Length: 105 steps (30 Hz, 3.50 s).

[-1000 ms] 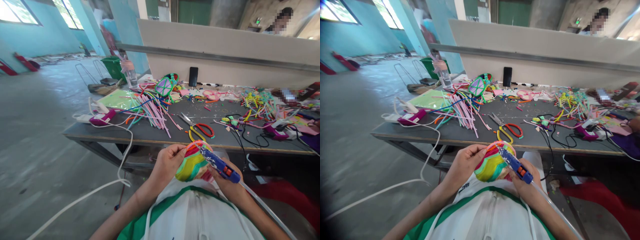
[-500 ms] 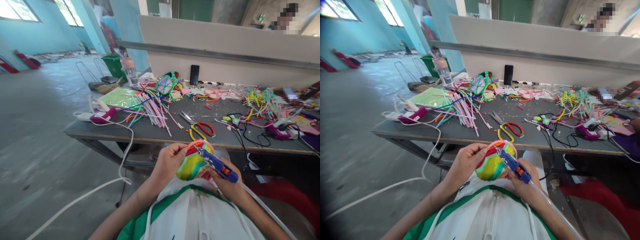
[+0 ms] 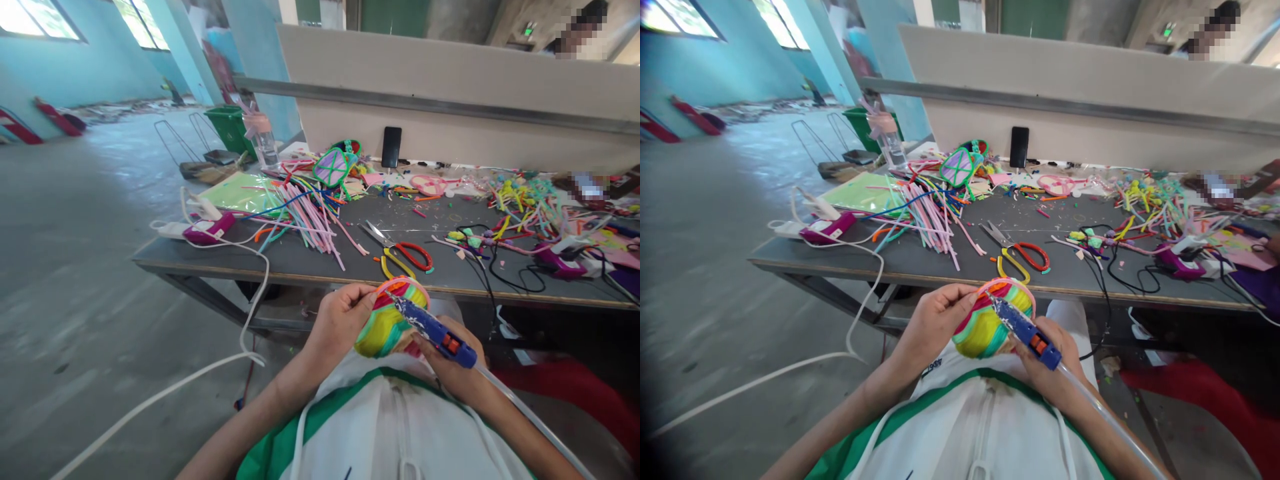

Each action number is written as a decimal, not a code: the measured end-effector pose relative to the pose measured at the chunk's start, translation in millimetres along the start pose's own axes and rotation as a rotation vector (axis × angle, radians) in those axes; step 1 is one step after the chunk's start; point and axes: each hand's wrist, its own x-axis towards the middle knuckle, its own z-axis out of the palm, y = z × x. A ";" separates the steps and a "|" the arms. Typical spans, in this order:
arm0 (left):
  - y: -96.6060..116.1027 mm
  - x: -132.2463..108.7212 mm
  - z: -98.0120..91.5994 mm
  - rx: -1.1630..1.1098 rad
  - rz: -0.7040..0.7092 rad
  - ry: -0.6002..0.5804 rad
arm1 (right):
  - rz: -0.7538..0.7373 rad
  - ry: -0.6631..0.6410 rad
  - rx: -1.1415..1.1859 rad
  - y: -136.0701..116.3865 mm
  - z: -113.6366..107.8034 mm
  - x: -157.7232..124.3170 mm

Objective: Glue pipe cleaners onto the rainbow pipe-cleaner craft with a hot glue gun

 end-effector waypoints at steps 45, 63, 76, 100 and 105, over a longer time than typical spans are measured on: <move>-4.2 -1.5 0.2 -0.004 -0.027 0.002 | 0.071 -0.021 0.022 -1.0 -4.2 -0.9; -5.3 -0.5 0.3 -0.009 -0.039 0.003 | 0.183 0.025 -0.001 4.5 -3.3 -3.2; -7.4 -0.2 -1.0 -0.055 -0.057 0.006 | 0.030 0.040 0.034 2.5 -5.4 0.1; -15.2 2.7 -3.9 -0.135 -0.066 -0.002 | -0.016 0.002 0.041 -1.0 -10.6 -2.0; -17.1 1.9 -1.4 -0.116 -0.047 -0.014 | -0.055 -0.022 0.117 -0.6 -1.4 0.8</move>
